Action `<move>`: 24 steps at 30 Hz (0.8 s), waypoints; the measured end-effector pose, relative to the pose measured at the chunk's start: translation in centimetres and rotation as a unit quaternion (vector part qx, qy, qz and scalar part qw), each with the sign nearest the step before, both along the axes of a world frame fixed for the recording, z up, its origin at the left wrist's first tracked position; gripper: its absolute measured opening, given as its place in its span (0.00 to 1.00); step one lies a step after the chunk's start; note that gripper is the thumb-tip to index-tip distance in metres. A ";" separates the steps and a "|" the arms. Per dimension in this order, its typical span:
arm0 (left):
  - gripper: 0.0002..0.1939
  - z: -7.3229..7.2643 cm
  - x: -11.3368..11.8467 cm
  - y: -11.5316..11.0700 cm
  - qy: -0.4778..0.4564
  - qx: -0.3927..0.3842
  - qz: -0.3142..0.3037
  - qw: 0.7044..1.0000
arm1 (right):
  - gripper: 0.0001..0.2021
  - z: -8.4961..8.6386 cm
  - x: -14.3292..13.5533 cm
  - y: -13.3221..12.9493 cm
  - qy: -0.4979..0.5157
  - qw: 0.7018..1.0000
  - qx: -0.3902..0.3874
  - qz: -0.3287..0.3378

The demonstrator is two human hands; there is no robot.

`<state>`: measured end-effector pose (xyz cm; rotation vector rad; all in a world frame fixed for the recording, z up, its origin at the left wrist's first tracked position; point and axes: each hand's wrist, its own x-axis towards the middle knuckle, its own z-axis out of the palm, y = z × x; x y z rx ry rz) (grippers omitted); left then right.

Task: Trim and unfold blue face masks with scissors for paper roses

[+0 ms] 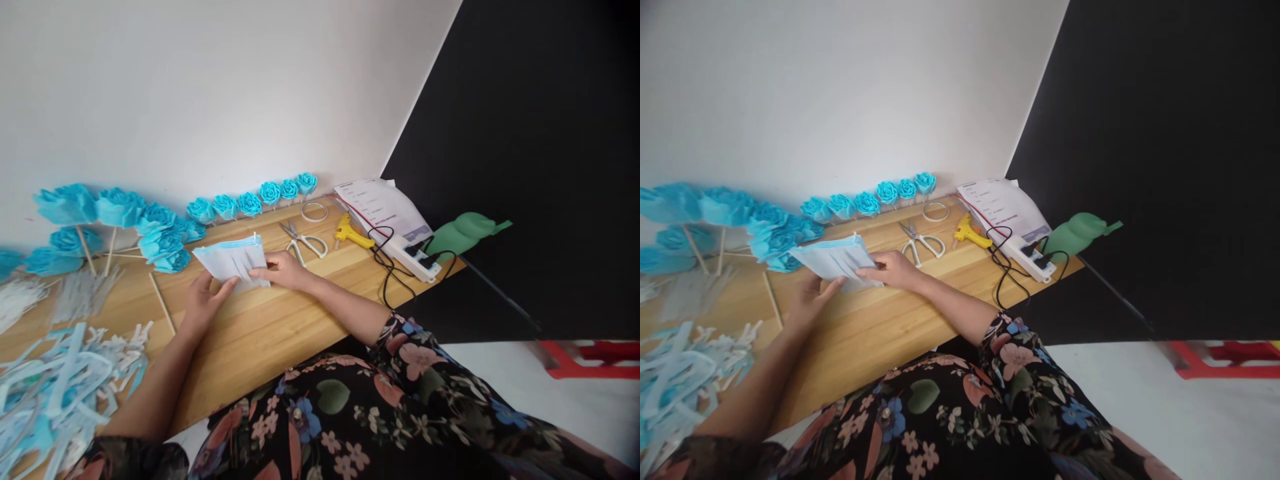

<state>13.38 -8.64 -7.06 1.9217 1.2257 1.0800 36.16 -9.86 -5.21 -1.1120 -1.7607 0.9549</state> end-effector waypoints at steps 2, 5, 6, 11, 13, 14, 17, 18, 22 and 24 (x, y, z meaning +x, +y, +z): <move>0.24 0.3 0.3 -0.1 -0.001 -0.012 0.024 1.000 | 0.20 -0.1 0.0 0.0 -0.010 1.000 -0.007 0.005; 0.23 0.8 0.7 -0.3 -0.008 -0.015 0.019 1.000 | 0.20 -0.3 0.1 0.1 -0.018 1.000 -0.007 0.000; 0.23 0.9 0.8 -0.3 -0.008 -0.016 0.018 1.000 | 0.20 -0.4 0.1 0.2 -0.021 1.000 -0.005 -0.003; 0.20 0.9 0.8 -0.4 -0.016 -0.013 0.013 1.000 | 0.21 -0.4 0.0 0.2 -0.013 1.000 0.023 -0.008; 0.20 1.0 0.8 -0.5 -0.023 -0.003 0.010 1.000 | 0.19 -0.2 0.0 0.0 0.018 0.999 0.043 -0.008; 0.20 1.0 0.8 -0.6 -0.025 0.002 0.010 1.000 | 0.18 0.0 0.0 -0.1 0.033 0.998 0.052 -0.011; 0.19 1.3 0.7 -0.8 -0.029 0.017 0.010 0.999 | 0.17 0.4 0.1 -0.5 0.051 0.997 0.058 -0.024; 0.19 1.3 0.7 -0.8 -0.029 0.018 0.011 0.999 | 0.17 0.4 0.1 -0.5 0.044 0.997 0.054 -0.025; 0.19 1.4 0.8 -0.7 -0.016 0.000 0.020 1.000 | 0.16 0.2 -0.1 -0.4 0.003 0.999 0.035 -0.006; 0.19 1.4 0.8 -0.6 -0.013 -0.009 0.015 1.000 | 0.15 0.1 -0.3 -0.3 -0.009 1.000 0.027 -0.002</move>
